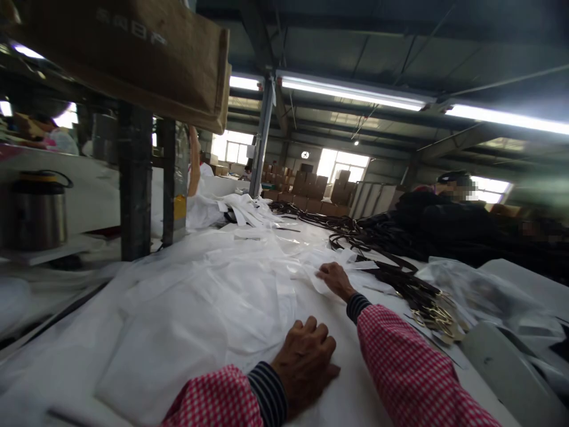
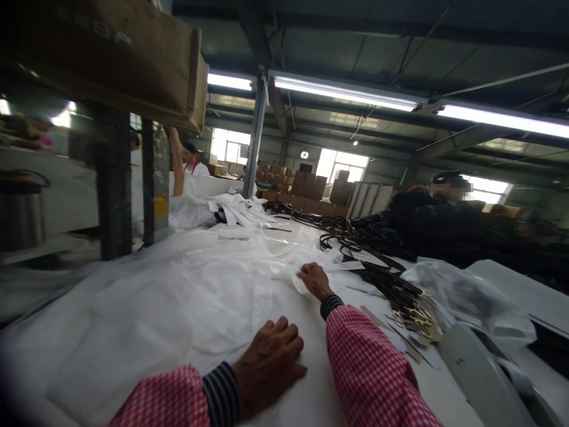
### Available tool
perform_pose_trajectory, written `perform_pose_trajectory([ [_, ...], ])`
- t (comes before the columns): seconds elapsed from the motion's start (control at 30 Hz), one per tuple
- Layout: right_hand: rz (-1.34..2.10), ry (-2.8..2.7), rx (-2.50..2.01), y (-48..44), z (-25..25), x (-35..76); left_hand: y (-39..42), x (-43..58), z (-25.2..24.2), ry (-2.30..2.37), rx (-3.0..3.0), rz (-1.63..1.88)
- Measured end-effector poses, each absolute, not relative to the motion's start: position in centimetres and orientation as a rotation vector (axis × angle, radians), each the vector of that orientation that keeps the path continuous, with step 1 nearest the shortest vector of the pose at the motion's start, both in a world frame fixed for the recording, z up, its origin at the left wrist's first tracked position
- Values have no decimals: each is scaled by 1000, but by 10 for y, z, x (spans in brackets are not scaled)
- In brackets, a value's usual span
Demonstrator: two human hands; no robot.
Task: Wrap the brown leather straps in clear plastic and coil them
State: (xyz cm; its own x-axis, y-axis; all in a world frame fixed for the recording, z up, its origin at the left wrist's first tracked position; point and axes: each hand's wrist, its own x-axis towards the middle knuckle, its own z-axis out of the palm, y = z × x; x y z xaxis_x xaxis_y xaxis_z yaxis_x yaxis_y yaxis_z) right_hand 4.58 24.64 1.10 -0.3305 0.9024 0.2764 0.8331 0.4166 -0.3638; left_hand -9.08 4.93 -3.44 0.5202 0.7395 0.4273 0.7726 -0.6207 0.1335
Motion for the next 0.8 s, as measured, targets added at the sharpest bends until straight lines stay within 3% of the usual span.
perform_pose_trajectory([
  [0.37,478,-1922,-1255,225,65,72,40,-95,-20,-1356,-2705,-654],
  [0.53,419,-1790,-1066,211,105,68,43,-93,-22,-1362,-2710,-703],
  [0.67,418,-1877,-949,164,111,70,46,-94,-23,-1450,-2616,-1077],
  [0.8,538,-2077,-912,76,82,75,52,-98,-27,-1397,-2319,-1567],
])
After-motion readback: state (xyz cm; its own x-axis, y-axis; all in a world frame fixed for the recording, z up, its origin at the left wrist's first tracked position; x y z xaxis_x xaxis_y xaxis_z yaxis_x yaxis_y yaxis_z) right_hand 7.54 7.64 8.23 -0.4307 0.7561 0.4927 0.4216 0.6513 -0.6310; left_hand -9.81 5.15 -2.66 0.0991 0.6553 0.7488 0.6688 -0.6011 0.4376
